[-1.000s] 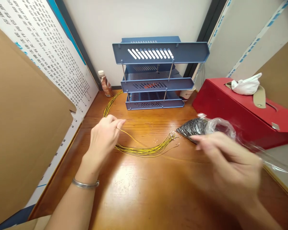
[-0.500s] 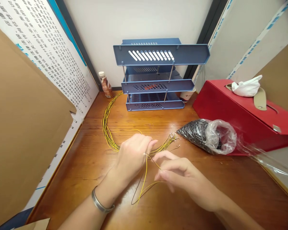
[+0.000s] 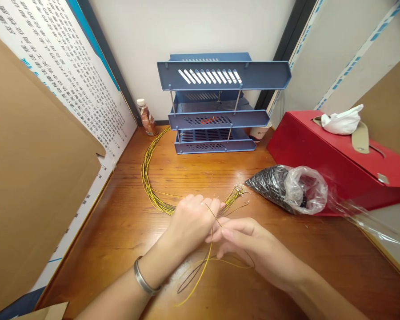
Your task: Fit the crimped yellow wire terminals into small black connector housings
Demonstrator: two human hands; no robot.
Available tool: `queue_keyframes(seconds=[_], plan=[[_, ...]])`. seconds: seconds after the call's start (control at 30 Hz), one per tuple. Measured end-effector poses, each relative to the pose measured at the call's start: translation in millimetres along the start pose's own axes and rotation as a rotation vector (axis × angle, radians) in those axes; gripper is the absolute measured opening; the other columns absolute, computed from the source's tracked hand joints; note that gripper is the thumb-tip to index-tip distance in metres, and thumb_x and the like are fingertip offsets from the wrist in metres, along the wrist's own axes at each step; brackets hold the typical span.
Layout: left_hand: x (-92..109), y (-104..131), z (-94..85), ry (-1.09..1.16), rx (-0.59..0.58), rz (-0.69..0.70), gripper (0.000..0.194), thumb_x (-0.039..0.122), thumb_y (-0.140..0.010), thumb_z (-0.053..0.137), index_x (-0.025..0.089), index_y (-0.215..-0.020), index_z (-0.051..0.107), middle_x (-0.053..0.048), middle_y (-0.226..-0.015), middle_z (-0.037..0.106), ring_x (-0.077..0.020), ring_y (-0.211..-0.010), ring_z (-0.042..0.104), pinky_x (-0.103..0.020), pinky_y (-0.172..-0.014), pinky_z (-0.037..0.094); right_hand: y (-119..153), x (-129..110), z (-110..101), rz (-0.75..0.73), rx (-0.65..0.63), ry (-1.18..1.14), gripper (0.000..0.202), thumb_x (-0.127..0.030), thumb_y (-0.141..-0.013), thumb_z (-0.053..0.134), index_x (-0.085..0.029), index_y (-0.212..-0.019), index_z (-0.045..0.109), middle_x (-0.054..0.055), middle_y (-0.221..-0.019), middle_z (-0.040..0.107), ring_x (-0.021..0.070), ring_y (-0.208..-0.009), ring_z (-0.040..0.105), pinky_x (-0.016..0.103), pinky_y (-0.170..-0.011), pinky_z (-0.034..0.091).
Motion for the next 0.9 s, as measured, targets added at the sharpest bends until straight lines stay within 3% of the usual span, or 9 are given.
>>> queue_keyframes(seconds=[0.1, 0.17, 0.23, 0.33, 0.5, 0.7, 0.83, 0.9], plan=[[2, 3, 16.3, 0.013, -0.162, -0.041, 0.020, 0.017, -0.099, 0.049, 0.017, -0.081, 0.056, -0.002, -0.059, 0.058, -0.0191, -0.051, 0.056, -0.031, -0.048, 0.034, -2, 10, 1, 0.114, 0.032, -0.139, 0.029, -0.044, -0.086, 0.078, -0.016, -0.090, 0.081, 0.009, -0.098, 0.074, 0.0151, -0.093, 0.068, 0.026, -0.084, 0.056], [4, 4, 22.7, 0.040, -0.208, -0.053, 0.019, 0.016, -0.099, 0.049, 0.018, -0.082, 0.054, -0.001, -0.058, 0.057, -0.0188, -0.049, 0.056, -0.030, -0.046, 0.034, -4, 14, 2, 0.148, 0.043, -0.209, 0.029, -0.043, -0.085, 0.079, -0.014, -0.089, 0.079, 0.010, -0.094, 0.075, 0.0154, -0.091, 0.071, 0.026, -0.085, 0.056], [9, 2, 21.9, 0.060, -0.177, -0.022, 0.022, 0.017, -0.101, 0.047, 0.019, -0.081, 0.053, -0.001, -0.058, 0.057, -0.0188, -0.050, 0.056, -0.030, -0.047, 0.036, -5, 14, 3, 0.128, 0.028, -0.236, 0.028, -0.041, -0.087, 0.076, -0.013, -0.088, 0.076, 0.008, -0.080, 0.074, 0.0119, -0.075, 0.069, 0.021, -0.073, 0.055], [8, -2, 11.9, 0.058, -0.064, -0.006, 0.028, 0.021, -0.105, 0.043, 0.018, -0.080, 0.055, -0.002, -0.061, 0.059, -0.0190, -0.056, 0.057, -0.031, -0.053, 0.040, -4, 5, 2, 0.064, -0.032, -0.213, 0.027, -0.038, -0.091, 0.070, -0.013, -0.080, 0.072, -0.001, -0.056, 0.060, 0.0059, -0.046, 0.051, 0.016, -0.048, 0.040], [-24, 0, 4.9, 0.168, 0.048, -0.140, 0.026, 0.025, -0.105, 0.044, 0.015, -0.091, 0.064, -0.006, -0.078, 0.069, -0.0197, -0.071, 0.061, -0.032, -0.067, 0.047, 12, -25, -3, -0.053, -0.229, -0.107, 0.030, -0.033, -0.089, 0.066, -0.014, -0.067, 0.068, -0.002, -0.068, 0.051, 0.0021, -0.038, 0.040, 0.019, -0.037, 0.023], [-64, 8, 19.1, 0.355, 0.017, -0.418, 0.030, 0.032, -0.105, 0.046, 0.015, -0.093, 0.067, -0.008, -0.094, 0.073, -0.0213, -0.087, 0.067, -0.035, -0.082, 0.050, 33, -46, -15, -0.085, -0.286, 0.041, 0.032, -0.037, -0.082, 0.069, -0.019, -0.056, 0.064, -0.002, -0.054, 0.044, 0.0063, -0.041, 0.033, 0.021, -0.043, 0.029], [-79, 13, 15.6, 0.334, 0.009, -0.572, 0.034, 0.039, -0.105, 0.045, 0.016, -0.096, 0.068, -0.008, -0.097, 0.073, -0.0212, -0.088, 0.066, -0.034, -0.081, 0.048, 44, -47, -11, -0.019, -0.436, 0.040, 0.042, -0.040, -0.083, 0.068, -0.018, -0.049, 0.056, 0.000, -0.049, 0.044, 0.0081, -0.043, 0.040, 0.020, -0.046, 0.037], [-88, 16, 10.0, 0.300, 0.054, -0.621, 0.039, 0.041, -0.106, 0.042, 0.017, -0.092, 0.069, -0.008, -0.093, 0.072, -0.0214, -0.086, 0.065, -0.034, -0.080, 0.047, 44, -47, -13, -0.033, -0.433, 0.044, 0.043, -0.041, -0.084, 0.067, -0.018, -0.050, 0.055, 0.000, -0.050, 0.044, 0.0072, -0.042, 0.039, 0.020, -0.045, 0.034]])
Point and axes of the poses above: each hand's wrist, its own y-axis away from the middle knuckle, its own z-axis out of the palm, x = y × z, the point moved 7 cm from there along -y, towards the middle knuckle
